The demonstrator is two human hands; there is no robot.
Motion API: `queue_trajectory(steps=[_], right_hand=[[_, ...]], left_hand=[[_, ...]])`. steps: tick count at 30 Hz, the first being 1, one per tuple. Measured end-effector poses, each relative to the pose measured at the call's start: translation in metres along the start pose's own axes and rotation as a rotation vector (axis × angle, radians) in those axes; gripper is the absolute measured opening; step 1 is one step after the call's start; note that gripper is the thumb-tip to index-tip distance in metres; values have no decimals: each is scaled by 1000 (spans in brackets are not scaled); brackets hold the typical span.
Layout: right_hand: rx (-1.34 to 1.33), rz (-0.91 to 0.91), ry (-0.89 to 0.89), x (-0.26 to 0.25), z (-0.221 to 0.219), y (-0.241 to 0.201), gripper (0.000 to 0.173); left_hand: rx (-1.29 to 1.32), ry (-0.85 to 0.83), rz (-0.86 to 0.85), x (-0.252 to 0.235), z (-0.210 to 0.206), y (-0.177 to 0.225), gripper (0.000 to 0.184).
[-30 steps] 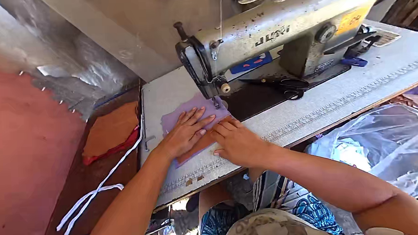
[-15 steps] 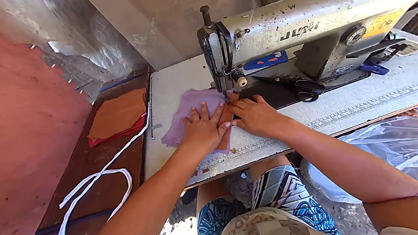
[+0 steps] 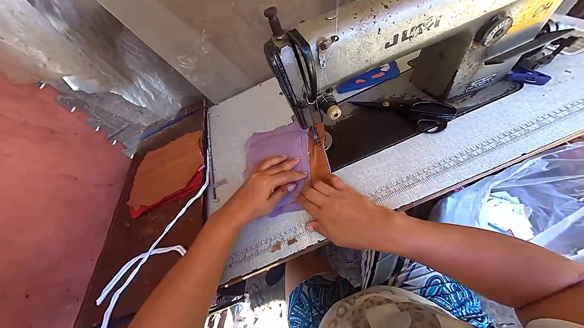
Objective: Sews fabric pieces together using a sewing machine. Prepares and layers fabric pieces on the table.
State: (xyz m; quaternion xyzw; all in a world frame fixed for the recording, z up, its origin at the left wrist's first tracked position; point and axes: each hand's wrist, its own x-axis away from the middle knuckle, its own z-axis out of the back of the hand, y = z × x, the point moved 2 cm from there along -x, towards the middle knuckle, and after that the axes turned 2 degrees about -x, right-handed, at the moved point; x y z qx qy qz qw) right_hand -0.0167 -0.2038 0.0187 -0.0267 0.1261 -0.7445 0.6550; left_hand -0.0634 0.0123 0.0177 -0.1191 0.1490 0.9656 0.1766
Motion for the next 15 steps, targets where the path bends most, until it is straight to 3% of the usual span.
queue_trajectory(steps=[7, 15], right_hand=[[128, -32, 122, 4, 1, 10, 50], [147, -113, 75, 6, 6, 28, 51]], left_hand=[[-43, -10, 120, -5, -6, 7, 38], [-235, -68, 194, -17, -7, 23, 42]])
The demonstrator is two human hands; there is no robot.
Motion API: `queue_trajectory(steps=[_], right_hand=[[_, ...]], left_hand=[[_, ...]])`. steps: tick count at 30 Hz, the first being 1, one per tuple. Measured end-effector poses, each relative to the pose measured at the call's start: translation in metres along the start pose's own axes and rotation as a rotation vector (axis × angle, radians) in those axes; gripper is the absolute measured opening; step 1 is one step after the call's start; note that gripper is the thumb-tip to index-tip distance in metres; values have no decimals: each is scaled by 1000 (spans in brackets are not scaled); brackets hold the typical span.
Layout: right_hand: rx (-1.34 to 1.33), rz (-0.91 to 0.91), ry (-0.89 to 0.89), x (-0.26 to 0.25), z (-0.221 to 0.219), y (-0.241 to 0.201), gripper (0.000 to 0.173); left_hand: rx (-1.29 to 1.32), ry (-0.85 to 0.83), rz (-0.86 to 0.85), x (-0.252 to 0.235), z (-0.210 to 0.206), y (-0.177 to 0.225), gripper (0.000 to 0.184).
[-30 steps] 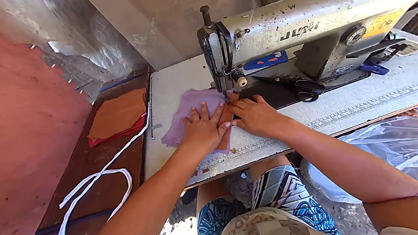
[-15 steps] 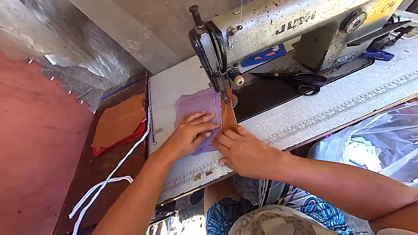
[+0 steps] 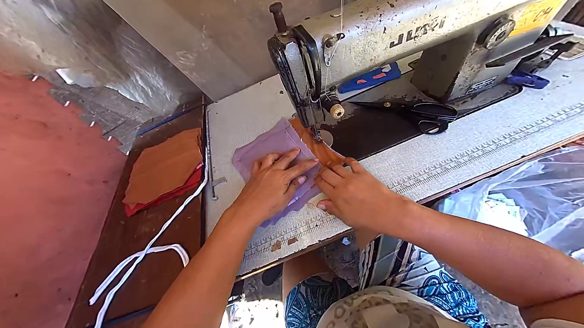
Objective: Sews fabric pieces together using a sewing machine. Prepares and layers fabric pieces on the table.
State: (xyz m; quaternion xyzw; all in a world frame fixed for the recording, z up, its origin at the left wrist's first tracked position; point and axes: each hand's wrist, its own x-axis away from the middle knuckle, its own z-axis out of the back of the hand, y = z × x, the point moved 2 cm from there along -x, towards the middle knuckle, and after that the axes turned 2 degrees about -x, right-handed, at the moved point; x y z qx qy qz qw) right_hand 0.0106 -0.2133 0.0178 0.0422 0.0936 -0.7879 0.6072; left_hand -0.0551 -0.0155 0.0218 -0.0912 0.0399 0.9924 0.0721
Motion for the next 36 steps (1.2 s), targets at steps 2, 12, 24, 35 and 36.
queue_trajectory(steps=[2, 12, 24, 35, 36], right_hand=[[-3, -31, -44, -2, 3, 5, 50], [-5, -69, -41, -20, 7, 43, 46], [-8, -193, 13, -35, 9, 69, 46], [-63, 236, 174, 2, -3, 33, 38], [-46, 230, 163, 4, -3, 32, 39]], left_hand=[[-41, -20, 30, -4, 1, 2, 41], [-184, 20, 157, -31, 1, 8, 45], [-176, -125, 349, -55, 15, 16, 62], [162, 141, -185, -7, -10, 4, 34], [177, 148, -181, -5, -14, 4, 35]])
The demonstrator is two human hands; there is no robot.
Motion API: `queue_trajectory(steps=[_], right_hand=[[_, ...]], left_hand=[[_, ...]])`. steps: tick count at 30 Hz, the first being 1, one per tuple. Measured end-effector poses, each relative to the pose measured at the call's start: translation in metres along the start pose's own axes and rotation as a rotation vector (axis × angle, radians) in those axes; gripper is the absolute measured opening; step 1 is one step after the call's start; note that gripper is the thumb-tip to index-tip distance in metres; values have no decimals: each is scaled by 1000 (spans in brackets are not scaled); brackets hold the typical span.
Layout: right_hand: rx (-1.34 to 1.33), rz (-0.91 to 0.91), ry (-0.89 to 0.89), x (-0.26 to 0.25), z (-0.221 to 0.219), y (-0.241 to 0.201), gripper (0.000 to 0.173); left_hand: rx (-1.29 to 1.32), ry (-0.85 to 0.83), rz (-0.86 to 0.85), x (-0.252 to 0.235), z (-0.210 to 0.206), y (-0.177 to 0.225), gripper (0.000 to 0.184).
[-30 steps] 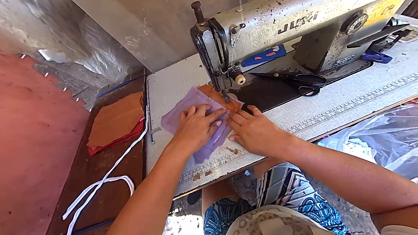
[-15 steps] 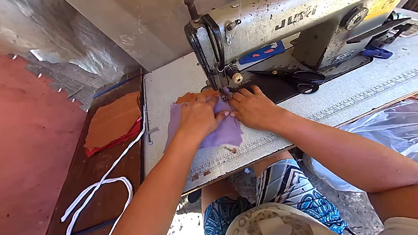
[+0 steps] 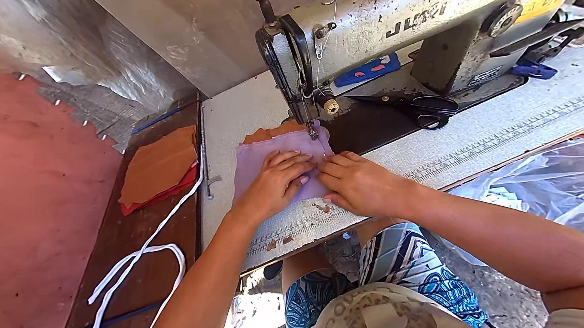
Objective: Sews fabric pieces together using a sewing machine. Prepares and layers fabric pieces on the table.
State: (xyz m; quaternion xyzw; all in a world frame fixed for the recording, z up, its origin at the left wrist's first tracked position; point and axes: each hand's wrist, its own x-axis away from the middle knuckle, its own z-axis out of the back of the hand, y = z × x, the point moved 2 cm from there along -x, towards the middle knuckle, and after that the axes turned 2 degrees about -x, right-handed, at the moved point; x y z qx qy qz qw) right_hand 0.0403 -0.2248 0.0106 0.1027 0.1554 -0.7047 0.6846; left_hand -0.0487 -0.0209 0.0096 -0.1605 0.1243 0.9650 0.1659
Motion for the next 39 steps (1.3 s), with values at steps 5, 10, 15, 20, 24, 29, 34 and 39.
queue_trajectory(steps=[5, 10, 15, 20, 24, 29, 34, 39], right_hand=[[47, -47, -37, 3, 2, -2, 43], [89, -100, -62, -1, 4, 5, 42], [141, -148, -81, -7, 5, 19, 41], [168, -210, -96, -16, 6, 33, 43], [134, -256, -145, -19, 8, 38, 46], [134, -290, -172, -18, 10, 37, 49], [146, -332, -190, -22, 11, 45, 52], [144, -352, -50, -26, 10, 35, 51]], left_hand=[[23, 34, 40, -1, -4, 1, 35], [-6, 31, 106, -10, -5, 2, 34], [-67, 27, 180, -20, -11, -1, 36], [-132, 3, 227, -30, -10, -6, 37], [-120, -36, 228, -31, -3, -15, 40], [-47, -40, 133, -27, 1, -33, 42], [-118, -29, 225, -25, -4, -22, 43], [-223, -94, 314, -30, -1, -7, 48]])
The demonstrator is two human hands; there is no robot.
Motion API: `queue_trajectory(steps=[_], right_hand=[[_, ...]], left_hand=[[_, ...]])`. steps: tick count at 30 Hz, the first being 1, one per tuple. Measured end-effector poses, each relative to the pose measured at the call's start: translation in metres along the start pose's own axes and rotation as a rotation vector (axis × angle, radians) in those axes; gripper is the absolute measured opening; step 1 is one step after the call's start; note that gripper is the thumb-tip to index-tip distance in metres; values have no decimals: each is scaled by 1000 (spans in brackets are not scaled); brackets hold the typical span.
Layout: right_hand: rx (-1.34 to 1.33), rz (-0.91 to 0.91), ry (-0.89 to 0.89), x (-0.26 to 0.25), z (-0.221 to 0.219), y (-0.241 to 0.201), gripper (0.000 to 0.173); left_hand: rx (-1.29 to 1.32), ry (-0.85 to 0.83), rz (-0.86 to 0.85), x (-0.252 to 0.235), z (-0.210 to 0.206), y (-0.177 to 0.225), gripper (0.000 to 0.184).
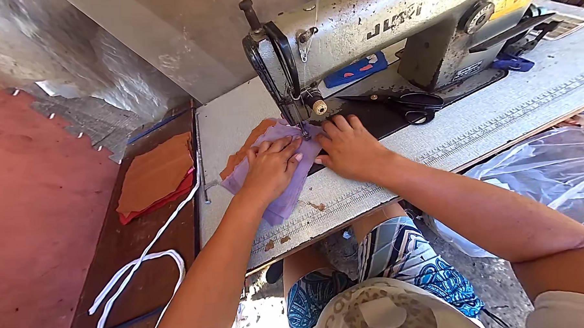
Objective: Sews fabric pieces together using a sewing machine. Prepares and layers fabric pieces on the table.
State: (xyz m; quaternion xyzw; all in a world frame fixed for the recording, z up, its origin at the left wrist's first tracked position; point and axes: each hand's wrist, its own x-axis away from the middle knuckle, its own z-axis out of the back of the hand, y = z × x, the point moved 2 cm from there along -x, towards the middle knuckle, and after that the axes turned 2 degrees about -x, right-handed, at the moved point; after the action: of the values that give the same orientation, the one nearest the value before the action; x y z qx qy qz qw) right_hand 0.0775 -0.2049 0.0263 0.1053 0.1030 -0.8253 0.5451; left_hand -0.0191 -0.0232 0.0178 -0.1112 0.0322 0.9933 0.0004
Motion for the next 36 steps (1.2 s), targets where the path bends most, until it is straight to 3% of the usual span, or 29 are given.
queue_trajectory(steps=[2, 6, 12, 22, 25, 28, 30, 36], right_hand=[[-89, 111, 105, 9, -1, -23, 45], [-253, 213, -153, 22, -3, -54, 50], [-224, 152, -151, 19, 0, -37, 48], [-51, 2, -83, 16, 1, -11, 44], [-107, 75, 70, 17, 0, -26, 41], [-215, 154, -44, 20, -4, -44, 42], [-191, 167, -70, 21, -4, -48, 43], [-143, 157, -54, 20, 1, -42, 52]], left_hand=[[-37, -11, -4, -2, 4, 1, 48], [-81, -44, 10, -2, 12, 5, 44], [-195, -41, 23, -3, 13, 7, 49], [-338, -173, 188, -11, 20, 18, 70], [-204, -98, 154, -7, 23, 3, 62], [48, -21, -77, 4, 16, -14, 45], [167, -7, -179, 11, 3, -23, 43], [102, -25, -71, 22, 1, -14, 47]])
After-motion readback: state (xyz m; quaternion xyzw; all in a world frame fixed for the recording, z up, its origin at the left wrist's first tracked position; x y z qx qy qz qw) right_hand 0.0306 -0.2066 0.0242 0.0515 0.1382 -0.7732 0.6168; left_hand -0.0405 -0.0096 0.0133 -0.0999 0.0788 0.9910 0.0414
